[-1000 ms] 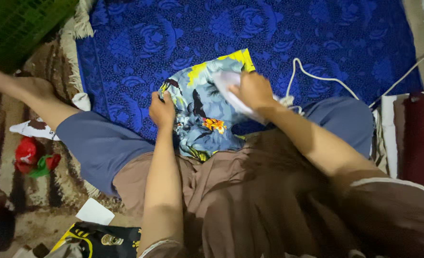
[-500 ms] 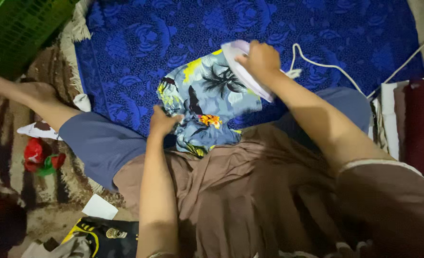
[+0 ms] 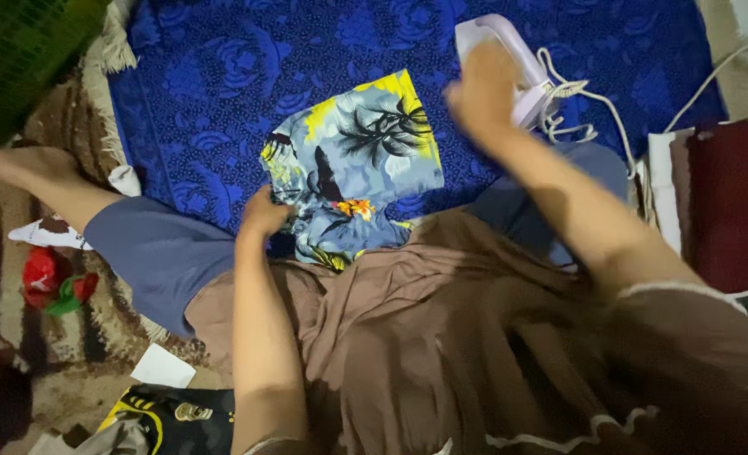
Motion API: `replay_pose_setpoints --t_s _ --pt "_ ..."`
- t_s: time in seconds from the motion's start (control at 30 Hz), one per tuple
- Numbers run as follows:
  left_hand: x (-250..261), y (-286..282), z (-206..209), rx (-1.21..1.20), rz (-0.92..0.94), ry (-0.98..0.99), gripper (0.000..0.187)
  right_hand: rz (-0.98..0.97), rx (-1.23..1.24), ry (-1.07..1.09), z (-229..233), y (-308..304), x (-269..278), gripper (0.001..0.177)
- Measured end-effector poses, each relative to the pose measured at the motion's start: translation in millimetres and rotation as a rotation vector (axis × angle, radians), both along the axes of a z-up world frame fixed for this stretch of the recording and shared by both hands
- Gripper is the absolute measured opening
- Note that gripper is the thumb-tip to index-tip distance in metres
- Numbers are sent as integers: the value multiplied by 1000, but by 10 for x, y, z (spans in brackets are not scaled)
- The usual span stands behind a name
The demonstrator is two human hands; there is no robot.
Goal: The person irons a small patterned garment on a blue rug using a white electric iron. They repeatedly fold the garment, smooth it out, and press it with the iron, flipping it over to treat different sections.
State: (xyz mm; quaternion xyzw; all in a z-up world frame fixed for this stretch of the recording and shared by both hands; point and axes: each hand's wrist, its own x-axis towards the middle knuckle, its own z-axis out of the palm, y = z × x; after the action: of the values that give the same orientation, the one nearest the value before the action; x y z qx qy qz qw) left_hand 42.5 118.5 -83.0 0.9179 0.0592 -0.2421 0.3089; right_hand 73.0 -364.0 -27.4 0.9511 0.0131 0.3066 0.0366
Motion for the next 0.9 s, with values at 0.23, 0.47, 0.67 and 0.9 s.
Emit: replay_pose_setpoints --t_s 0.23,0.47,0.67,0.9 --pt "-92 -81 329 -142 58 -123 84 286 1021 907 -809 1263 -1277 42" --pt "-320 -346 1273 -557 -69 -299 61 48 1874 987 -980 1705 -1046 65" --pt "-419 -397 1784 -568 -120 -382 42 258 2323 960 -162 1522 -1035 52" --pt "-559 -525 2486 -350 -137 -504 54 545 1632 657 719 834 -964 44"
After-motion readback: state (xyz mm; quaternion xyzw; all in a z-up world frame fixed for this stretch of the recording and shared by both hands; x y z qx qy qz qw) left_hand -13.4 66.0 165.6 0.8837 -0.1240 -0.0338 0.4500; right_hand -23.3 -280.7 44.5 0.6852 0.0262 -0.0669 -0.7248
